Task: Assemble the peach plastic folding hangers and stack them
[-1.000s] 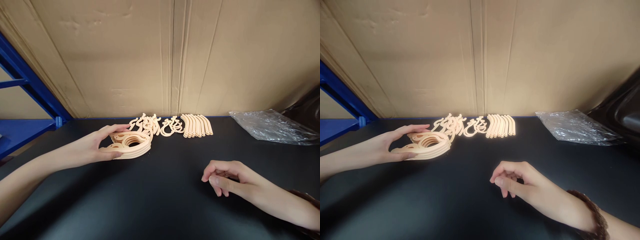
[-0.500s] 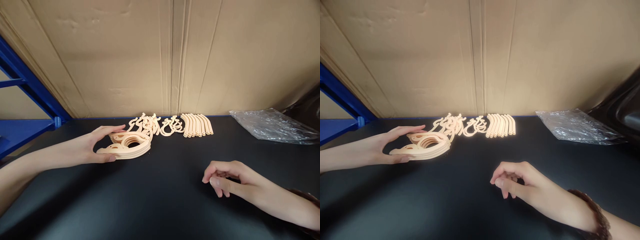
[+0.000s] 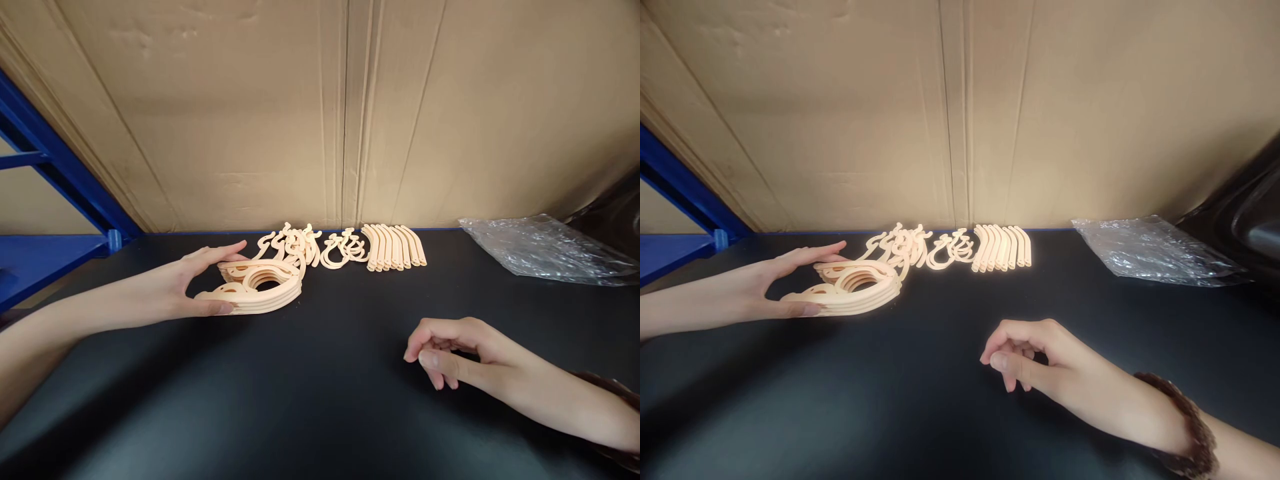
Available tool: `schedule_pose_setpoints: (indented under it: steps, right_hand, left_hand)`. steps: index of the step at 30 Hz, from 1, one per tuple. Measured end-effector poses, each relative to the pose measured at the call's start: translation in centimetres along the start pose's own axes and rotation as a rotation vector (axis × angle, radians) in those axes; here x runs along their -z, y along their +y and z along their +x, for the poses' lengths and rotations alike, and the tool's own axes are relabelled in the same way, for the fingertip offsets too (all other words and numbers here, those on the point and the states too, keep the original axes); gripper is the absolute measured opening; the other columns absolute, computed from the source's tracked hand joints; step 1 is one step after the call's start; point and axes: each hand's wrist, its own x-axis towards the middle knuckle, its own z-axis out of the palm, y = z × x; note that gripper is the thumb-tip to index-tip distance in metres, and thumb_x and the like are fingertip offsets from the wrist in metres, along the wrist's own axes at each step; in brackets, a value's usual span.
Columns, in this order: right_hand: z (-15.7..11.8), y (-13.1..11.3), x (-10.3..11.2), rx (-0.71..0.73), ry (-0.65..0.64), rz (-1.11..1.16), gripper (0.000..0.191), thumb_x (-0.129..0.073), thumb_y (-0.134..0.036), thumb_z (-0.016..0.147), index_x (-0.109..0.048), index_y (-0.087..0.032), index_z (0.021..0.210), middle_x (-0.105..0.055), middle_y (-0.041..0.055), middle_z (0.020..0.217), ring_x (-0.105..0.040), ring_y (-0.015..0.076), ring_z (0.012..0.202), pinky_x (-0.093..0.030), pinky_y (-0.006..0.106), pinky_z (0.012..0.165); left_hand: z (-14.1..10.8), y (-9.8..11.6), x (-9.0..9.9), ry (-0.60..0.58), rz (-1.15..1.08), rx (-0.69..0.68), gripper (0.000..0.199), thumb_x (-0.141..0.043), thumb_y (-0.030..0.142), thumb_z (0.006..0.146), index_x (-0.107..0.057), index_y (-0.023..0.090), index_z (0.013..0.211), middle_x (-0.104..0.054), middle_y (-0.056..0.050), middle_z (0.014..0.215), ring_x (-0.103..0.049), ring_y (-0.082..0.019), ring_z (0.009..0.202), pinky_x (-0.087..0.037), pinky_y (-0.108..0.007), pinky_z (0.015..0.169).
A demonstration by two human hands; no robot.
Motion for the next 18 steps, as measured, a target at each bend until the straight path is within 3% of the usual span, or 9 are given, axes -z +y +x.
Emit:
schedule_pose_setpoints:
  steps: [7, 15, 18]
  right_hand:
    - [0.0, -0.1, 0.0, 0.006, 0.006, -0.002, 0.035, -0.051, -0.053, 0.096, -0.068, -0.022, 0.092, -0.063, -0.0003, 0.074, -0.059, 0.0151, 0.071, -0.045, 0.029, 0.067]
    - [-0.1, 0.2, 0.0, 0.010, -0.002, 0.008, 0.034, -0.051, -0.052, 0.097, -0.068, -0.023, 0.092, -0.062, -0.0010, 0.074, -0.059, 0.0141, 0.071, -0.044, 0.028, 0.068]
    - [-0.1, 0.2, 0.0, -0.006, 0.004, -0.012, 0.035, -0.050, -0.053, 0.097, -0.068, -0.024, 0.093, -0.063, -0.0010, 0.074, -0.058, 0.0143, 0.072, -0.043, 0.028, 0.067]
  left_hand:
    - [-0.6, 1.1, 0.1, 0.016, -0.024, 0.008, 0.089, -0.059, 0.064, 0.078, -0.029, 0.028, 0.153, -0.052, -0.002, 0.148, -0.051, -0.027, 0.131, -0.031, -0.036, 0.114]
    - [-0.2, 0.3, 0.0, 0.007, 0.009, 0.034, 0.095, -0.057, 0.071, 0.076, -0.027, 0.026, 0.154, -0.049, -0.002, 0.150, -0.049, -0.028, 0.133, -0.034, -0.037, 0.112]
    - [0.1, -0.4, 0.1, 0.017, 0.084, 0.011, 0.097, -0.059, 0.072, 0.072, -0.031, 0.026, 0.153, -0.055, -0.002, 0.145, -0.056, -0.026, 0.127, -0.042, -0.032, 0.106]
